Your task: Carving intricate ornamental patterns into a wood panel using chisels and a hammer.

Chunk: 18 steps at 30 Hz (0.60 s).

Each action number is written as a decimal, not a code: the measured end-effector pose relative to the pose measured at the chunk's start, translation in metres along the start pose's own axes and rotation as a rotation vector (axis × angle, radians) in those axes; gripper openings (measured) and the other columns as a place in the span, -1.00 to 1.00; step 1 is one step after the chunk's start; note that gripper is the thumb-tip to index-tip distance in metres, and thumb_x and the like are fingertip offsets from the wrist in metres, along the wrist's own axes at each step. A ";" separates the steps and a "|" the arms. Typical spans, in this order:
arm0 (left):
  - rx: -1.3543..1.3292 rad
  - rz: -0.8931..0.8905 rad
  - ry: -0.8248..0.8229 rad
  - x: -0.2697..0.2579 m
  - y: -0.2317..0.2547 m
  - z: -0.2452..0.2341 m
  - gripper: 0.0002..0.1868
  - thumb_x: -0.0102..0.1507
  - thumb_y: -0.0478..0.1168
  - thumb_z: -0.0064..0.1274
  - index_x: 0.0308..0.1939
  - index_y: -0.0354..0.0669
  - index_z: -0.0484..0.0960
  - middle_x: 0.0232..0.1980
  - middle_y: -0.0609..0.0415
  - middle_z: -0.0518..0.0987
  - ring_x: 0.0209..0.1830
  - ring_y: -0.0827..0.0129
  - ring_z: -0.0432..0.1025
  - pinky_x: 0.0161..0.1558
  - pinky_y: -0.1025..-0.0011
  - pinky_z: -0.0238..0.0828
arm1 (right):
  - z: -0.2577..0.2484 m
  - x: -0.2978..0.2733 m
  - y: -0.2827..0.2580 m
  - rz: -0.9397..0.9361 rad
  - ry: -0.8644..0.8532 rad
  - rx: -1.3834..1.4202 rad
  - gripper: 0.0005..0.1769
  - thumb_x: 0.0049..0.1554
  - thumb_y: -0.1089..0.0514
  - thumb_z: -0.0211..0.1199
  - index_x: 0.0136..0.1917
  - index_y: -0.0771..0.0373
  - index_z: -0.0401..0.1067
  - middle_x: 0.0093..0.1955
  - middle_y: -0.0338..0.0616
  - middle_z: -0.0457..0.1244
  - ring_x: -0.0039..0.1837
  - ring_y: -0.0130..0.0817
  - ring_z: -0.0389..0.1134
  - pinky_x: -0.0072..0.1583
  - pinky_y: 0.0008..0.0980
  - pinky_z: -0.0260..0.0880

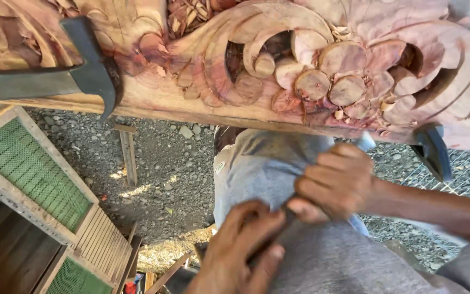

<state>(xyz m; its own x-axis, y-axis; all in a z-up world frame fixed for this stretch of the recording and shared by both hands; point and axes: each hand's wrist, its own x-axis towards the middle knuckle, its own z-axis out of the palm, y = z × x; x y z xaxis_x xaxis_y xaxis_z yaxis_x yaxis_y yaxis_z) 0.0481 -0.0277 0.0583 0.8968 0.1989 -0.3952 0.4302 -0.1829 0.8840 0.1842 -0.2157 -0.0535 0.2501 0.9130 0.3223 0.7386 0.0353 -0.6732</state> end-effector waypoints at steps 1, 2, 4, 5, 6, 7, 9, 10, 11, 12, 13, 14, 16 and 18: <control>0.001 -0.001 0.003 -0.004 -0.005 -0.003 -0.73 0.18 -0.29 0.21 -0.08 -0.23 0.52 -0.15 -0.10 0.50 -0.18 0.06 0.49 -0.10 0.30 0.44 | 0.010 0.000 0.003 -0.003 0.000 0.002 -0.61 0.21 -0.13 0.15 -0.39 0.04 0.36 -0.48 -0.39 0.03 -0.42 -0.45 -0.01 -0.27 -0.36 -0.05; -0.125 -0.114 -0.074 -0.007 -0.010 -0.004 -0.65 0.21 -0.36 0.14 0.07 -0.30 0.49 -0.02 -0.17 0.54 -0.03 0.02 0.51 0.02 0.29 0.42 | 0.019 -0.002 0.007 0.025 -0.078 0.037 -0.55 0.21 -0.23 0.20 -0.39 0.01 0.32 -0.46 -0.38 0.03 -0.40 -0.43 0.01 -0.27 -0.32 -0.03; -0.250 -0.222 -0.154 -0.013 -0.024 -0.006 -0.56 0.24 -0.42 0.06 0.22 -0.38 0.47 0.11 -0.24 0.58 0.11 -0.01 0.53 0.15 0.29 0.41 | 0.036 0.004 0.016 0.056 -0.152 0.067 -0.48 0.20 -0.33 0.25 -0.40 -0.01 0.29 -0.45 -0.37 0.02 -0.39 -0.41 0.02 -0.26 -0.28 -0.02; -0.255 -0.313 -0.142 -0.016 -0.032 -0.008 -0.56 0.26 -0.41 0.06 0.25 -0.35 0.49 0.12 -0.21 0.61 0.11 0.08 0.55 0.15 0.32 0.42 | 0.044 0.011 0.020 0.022 -0.171 0.193 -0.41 0.14 -0.45 0.22 -0.37 0.02 0.26 -0.41 -0.34 0.02 -0.36 -0.38 0.04 -0.26 -0.28 -0.01; -0.259 -0.404 -0.129 -0.020 -0.039 -0.009 -0.55 0.29 -0.40 0.05 0.28 -0.33 0.51 0.14 -0.18 0.65 0.12 0.18 0.57 0.15 0.35 0.44 | 0.052 0.019 0.024 -0.013 -0.189 0.319 -0.31 0.08 -0.57 0.19 -0.34 0.06 0.23 -0.38 -0.30 0.03 -0.33 -0.35 0.07 -0.25 -0.27 0.00; -0.257 -0.401 -0.128 -0.019 -0.042 -0.014 -0.55 0.29 -0.40 0.05 0.28 -0.33 0.51 0.14 -0.18 0.65 0.12 0.18 0.57 0.15 0.35 0.44 | 0.057 0.023 0.030 -0.016 -0.188 0.316 -0.31 0.08 -0.57 0.19 -0.34 0.06 0.23 -0.38 -0.30 0.03 -0.33 -0.35 0.07 -0.25 -0.27 0.00; -0.160 -0.643 -0.134 -0.015 -0.048 -0.024 -0.54 0.31 -0.33 0.11 0.32 -0.23 0.59 -0.02 -0.11 0.69 -0.15 0.28 0.53 -0.08 0.38 0.48 | 0.067 0.032 0.040 -0.065 -0.202 0.371 -0.36 0.15 -0.50 0.19 -0.15 0.12 0.28 -0.19 -0.25 0.10 -0.16 -0.31 0.15 -0.11 -0.27 0.08; -0.162 -0.643 -0.140 -0.008 -0.046 -0.027 -0.54 0.31 -0.33 0.11 0.32 -0.23 0.59 -0.02 -0.11 0.69 -0.15 0.28 0.53 -0.08 0.38 0.48 | 0.068 0.032 0.043 -0.059 -0.202 0.370 -0.36 0.15 -0.50 0.19 -0.15 0.12 0.28 -0.19 -0.25 0.10 -0.16 -0.31 0.15 -0.11 -0.27 0.08; -0.125 -0.689 -0.155 -0.002 -0.043 -0.030 -0.54 0.31 -0.32 0.11 0.32 -0.20 0.60 -0.07 -0.09 0.71 -0.22 0.31 0.53 -0.15 0.40 0.48 | 0.070 0.033 0.046 -0.074 -0.226 0.340 -0.36 0.13 -0.50 0.21 -0.15 0.12 0.29 -0.22 -0.24 0.08 -0.18 -0.30 0.15 -0.13 -0.25 0.08; -0.087 -0.736 -0.171 0.004 -0.041 -0.033 -0.54 0.31 -0.31 0.12 0.32 -0.17 0.61 -0.12 -0.07 0.73 -0.29 0.33 0.52 -0.22 0.42 0.49 | 0.072 0.034 0.048 -0.088 -0.249 0.310 -0.36 0.11 -0.51 0.23 -0.15 0.11 0.29 -0.25 -0.23 0.05 -0.20 -0.29 0.14 -0.15 -0.24 0.08; -0.086 -0.739 -0.173 0.006 -0.039 -0.035 -0.54 0.31 -0.31 0.12 0.32 -0.17 0.61 -0.12 -0.07 0.73 -0.29 0.33 0.52 -0.22 0.42 0.49 | 0.072 0.035 0.048 -0.086 -0.248 0.313 -0.36 0.11 -0.51 0.23 -0.15 0.11 0.29 -0.25 -0.23 0.05 -0.20 -0.29 0.14 -0.15 -0.24 0.08; -0.068 -0.653 -0.163 0.009 -0.036 -0.039 -0.56 0.30 -0.32 0.10 0.28 -0.20 0.60 -0.09 -0.07 0.74 -0.22 0.36 0.56 -0.16 0.44 0.51 | 0.072 0.037 0.049 -0.087 -0.245 0.330 -0.36 0.11 -0.49 0.23 -0.12 0.12 0.30 -0.23 -0.24 0.06 -0.19 -0.29 0.16 -0.14 -0.25 0.08; -0.049 -0.564 -0.150 0.014 -0.031 -0.043 -0.58 0.29 -0.33 0.08 0.25 -0.22 0.59 -0.05 -0.07 0.76 -0.14 0.39 0.61 -0.10 0.45 0.53 | 0.072 0.039 0.049 -0.091 -0.242 0.345 -0.37 0.10 -0.48 0.24 -0.09 0.13 0.31 -0.22 -0.25 0.07 -0.18 -0.30 0.17 -0.14 -0.26 0.09; -0.002 -0.540 -0.169 0.022 -0.028 -0.045 -0.59 0.28 -0.33 0.07 0.22 -0.22 0.60 -0.04 -0.08 0.76 -0.13 0.37 0.67 -0.09 0.44 0.57 | 0.071 0.041 0.052 -0.095 -0.229 0.346 -0.37 0.08 -0.48 0.23 -0.08 0.13 0.31 -0.21 -0.23 0.08 -0.17 -0.29 0.18 -0.13 -0.25 0.11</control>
<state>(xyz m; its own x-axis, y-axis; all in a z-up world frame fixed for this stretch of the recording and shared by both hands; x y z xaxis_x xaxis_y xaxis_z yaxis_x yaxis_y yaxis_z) 0.0511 0.0248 0.0365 0.5533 0.1070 -0.8261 0.8327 -0.0957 0.5453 0.1886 -0.1481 -0.1226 0.0164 0.9645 0.2637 0.4883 0.2224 -0.8438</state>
